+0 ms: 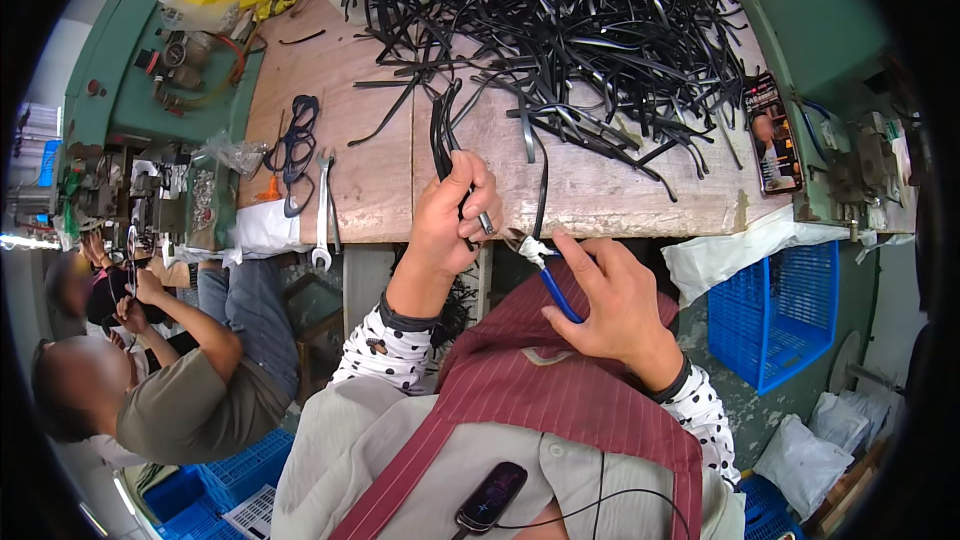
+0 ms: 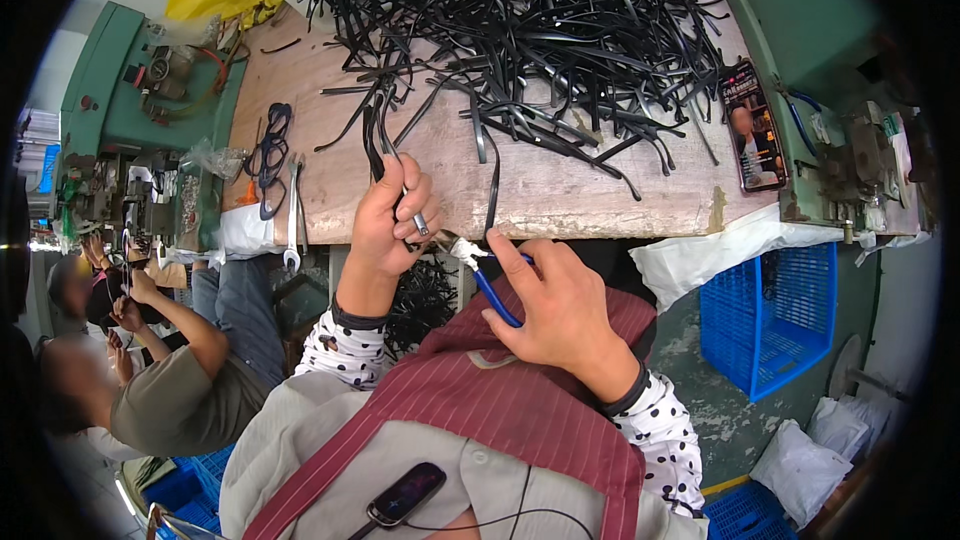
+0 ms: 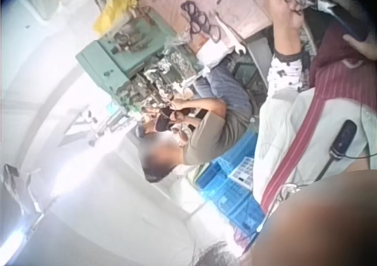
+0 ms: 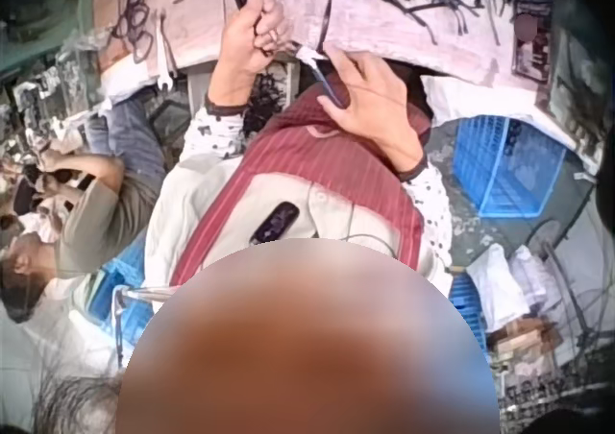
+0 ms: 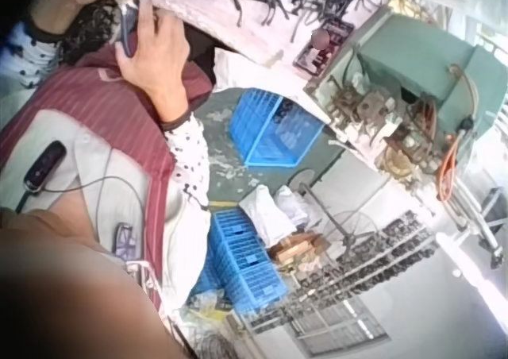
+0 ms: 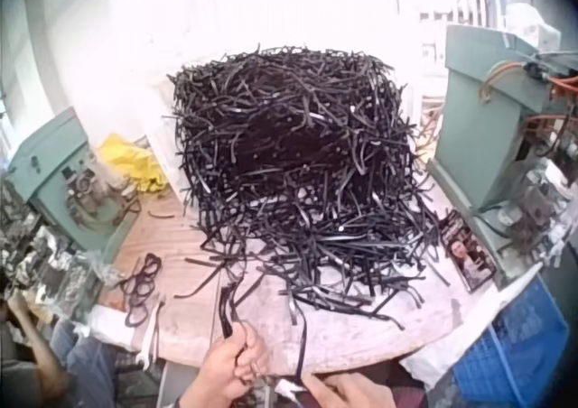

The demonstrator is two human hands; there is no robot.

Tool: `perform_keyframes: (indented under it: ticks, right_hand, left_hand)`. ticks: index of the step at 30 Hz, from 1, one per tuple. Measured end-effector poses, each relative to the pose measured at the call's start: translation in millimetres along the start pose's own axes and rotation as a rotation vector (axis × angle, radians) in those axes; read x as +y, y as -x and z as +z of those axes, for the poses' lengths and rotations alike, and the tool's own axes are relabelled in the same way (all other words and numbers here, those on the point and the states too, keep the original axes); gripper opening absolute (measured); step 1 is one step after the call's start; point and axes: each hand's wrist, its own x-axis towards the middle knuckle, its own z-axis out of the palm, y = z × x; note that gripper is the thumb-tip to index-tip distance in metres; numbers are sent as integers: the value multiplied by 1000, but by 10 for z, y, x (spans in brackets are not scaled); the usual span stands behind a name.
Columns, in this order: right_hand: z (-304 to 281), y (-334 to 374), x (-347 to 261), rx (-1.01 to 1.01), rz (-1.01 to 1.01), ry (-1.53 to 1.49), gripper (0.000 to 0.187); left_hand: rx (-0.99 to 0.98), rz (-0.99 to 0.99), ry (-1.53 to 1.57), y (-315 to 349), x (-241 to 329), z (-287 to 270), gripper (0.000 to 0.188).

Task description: The person repeatedly picks up black cables from a pile on a workbench and uses blue-handled pliers to cut them into shorter pieces. The cut pieces are dropped back onto the table. Another person is visible working in the background.

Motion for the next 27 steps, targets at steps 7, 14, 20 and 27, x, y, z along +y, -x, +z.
perform_keyframes:
  ticks: [7, 14, 20, 27]
  right_hand:
    - [-8, -35, -79, -52, -23, 68, 83]
    - [11, -10, -11, -84, -30, -3, 80]
    - [113, 45, -76, -99, 152, -253, 78]
    - [85, 60, -60, -183, 226, -362, 77]
  left_hand:
    - [-50, -39, 0, 36, -35, 15, 35]
    - [70, 113, -41, 87, -128, 84, 34]
    - [362, 726, -475, 165, -412, 259, 33]
    - [453, 841, -687, 163, -590, 256, 33]
